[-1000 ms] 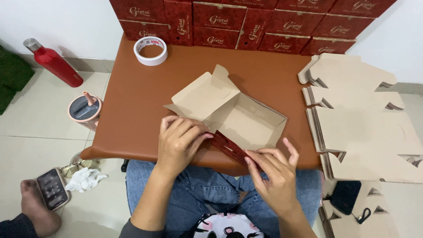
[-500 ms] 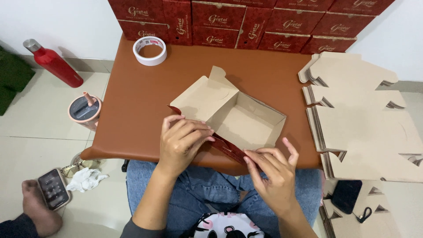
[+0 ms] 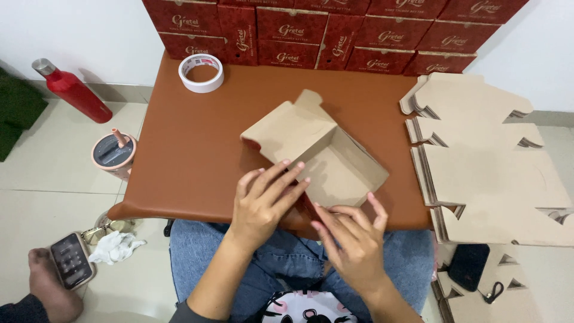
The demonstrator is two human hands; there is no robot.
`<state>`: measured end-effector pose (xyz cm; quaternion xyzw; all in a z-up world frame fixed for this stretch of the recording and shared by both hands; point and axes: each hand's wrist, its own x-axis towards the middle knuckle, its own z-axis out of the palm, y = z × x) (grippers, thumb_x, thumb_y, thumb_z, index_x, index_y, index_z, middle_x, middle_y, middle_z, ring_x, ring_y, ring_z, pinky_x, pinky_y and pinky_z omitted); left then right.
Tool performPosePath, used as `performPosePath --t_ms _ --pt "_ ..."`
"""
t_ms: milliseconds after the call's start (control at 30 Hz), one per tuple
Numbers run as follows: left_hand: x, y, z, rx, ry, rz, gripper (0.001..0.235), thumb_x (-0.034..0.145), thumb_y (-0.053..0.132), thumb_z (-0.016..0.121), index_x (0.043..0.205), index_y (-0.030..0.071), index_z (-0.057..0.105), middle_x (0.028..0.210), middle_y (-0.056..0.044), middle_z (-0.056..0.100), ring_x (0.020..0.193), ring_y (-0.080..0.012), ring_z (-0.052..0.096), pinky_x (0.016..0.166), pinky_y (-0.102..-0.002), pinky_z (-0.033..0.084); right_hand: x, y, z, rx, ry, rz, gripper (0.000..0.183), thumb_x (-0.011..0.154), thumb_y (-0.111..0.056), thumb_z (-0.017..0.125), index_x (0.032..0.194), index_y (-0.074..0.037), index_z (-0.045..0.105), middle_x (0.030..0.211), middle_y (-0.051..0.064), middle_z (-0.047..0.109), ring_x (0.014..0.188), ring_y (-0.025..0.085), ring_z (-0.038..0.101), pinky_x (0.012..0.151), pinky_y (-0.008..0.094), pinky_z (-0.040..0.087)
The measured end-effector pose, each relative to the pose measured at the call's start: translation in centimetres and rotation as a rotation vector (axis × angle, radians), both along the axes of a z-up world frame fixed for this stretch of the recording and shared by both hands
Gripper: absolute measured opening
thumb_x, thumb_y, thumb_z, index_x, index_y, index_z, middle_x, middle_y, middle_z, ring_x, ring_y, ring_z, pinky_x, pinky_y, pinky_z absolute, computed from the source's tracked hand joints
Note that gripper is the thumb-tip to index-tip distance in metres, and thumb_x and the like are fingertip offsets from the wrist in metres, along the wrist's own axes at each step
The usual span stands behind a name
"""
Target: Assembling a cardboard box by folding and tucking its flaps.
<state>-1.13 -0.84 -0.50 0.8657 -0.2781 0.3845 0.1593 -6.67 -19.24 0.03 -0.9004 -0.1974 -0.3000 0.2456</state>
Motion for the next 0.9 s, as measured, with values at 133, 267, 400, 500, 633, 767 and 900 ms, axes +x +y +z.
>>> performPosePath --t_ms 133,267,400,500,633,767,900 --pt "0.9 0.8 -0.9 0.080 -0.017 0.272 0.042 0.092 0.021 0.067 0.134 0.026 0.070 0.150 -0.002 0.054 0.122 -0.0163 0.059 0.098 -0.035 0.037 0.1 -0.9 -1.6 -0.136 -0.024 0.062 0.058 0.087 -0.044 0.073 0.136 -0.015 0.062 0.142 0.008 0.059 0.132 0.023 0.054 0.123 0.062 0.008" --pt "-0.8 1.1 1.2 -0.410 0.329 0.092 0.038 0.093 0.007 0.066 0.131 0.008 0.066 0.120 -0.011 0.065 0.091 -0.0192 0.065 0.081 -0.032 0.053 0.7 -3.8 -0.7 0.145 -0.009 -0.187 0.045 0.096 -0.029 0.056 0.137 -0.010 0.055 0.147 0.016 0.045 0.138 0.031 0.044 0.120 0.053 0.028" --pt "-2.5 0.6 2.2 -0.550 0.561 -0.023 0.031 0.093 0.010 0.061 0.122 0.008 0.070 0.115 -0.006 0.070 0.076 -0.0157 0.068 0.063 -0.026 0.055 0.6 -5.0 -1.2 0.325 0.115 -0.149 0.032 0.094 -0.014 0.061 0.123 -0.001 0.065 0.130 0.017 0.060 0.115 0.027 0.062 0.098 0.040 0.054" --pt "-2.0 0.6 1.5 -0.565 0.564 -0.028 0.032 0.094 0.008 0.060 0.125 0.008 0.069 0.111 -0.008 0.071 0.068 -0.0148 0.065 0.058 -0.026 0.052 0.4 -3.7 -0.2 0.416 0.191 -0.072 0.029 0.091 -0.009 0.062 0.118 0.000 0.068 0.123 0.017 0.067 0.108 0.026 0.068 0.095 0.036 0.055" --pt "0.0 1.5 2.0 -0.577 0.583 -0.053 0.033 0.096 0.009 0.055 0.126 0.005 0.068 0.103 -0.007 0.073 0.067 -0.0143 0.062 0.059 -0.025 0.050 3.0 -6.1 -0.8 0.435 0.187 -0.065 0.032 0.091 -0.008 0.061 0.122 -0.002 0.066 0.124 0.017 0.067 0.109 0.026 0.068 0.096 0.038 0.058" --pt "8.4 4.8 0.2 -0.877 0.851 -0.142 0.036 0.106 0.024 0.044 0.132 0.007 0.063 0.101 -0.023 0.072 0.080 -0.0325 0.075 0.066 -0.041 0.060 9.5 -10.1 0.2 0.772 0.403 -0.020 0.034 0.108 -0.025 0.046 0.126 -0.002 0.064 0.118 0.027 0.067 0.102 0.037 0.070 0.085 0.047 0.057" --pt "18.9 5.7 -1.9 -0.840 1.375 0.038 0.061 0.104 0.055 0.041 0.129 0.002 0.058 0.107 -0.026 0.072 0.077 -0.0281 0.077 0.055 -0.033 0.061 18.7 -12.3 0.3 0.830 0.794 -0.074 0.058 0.108 -0.051 0.041 0.135 0.000 0.049 0.119 0.037 0.063 0.102 0.044 0.069 0.082 0.054 0.056"
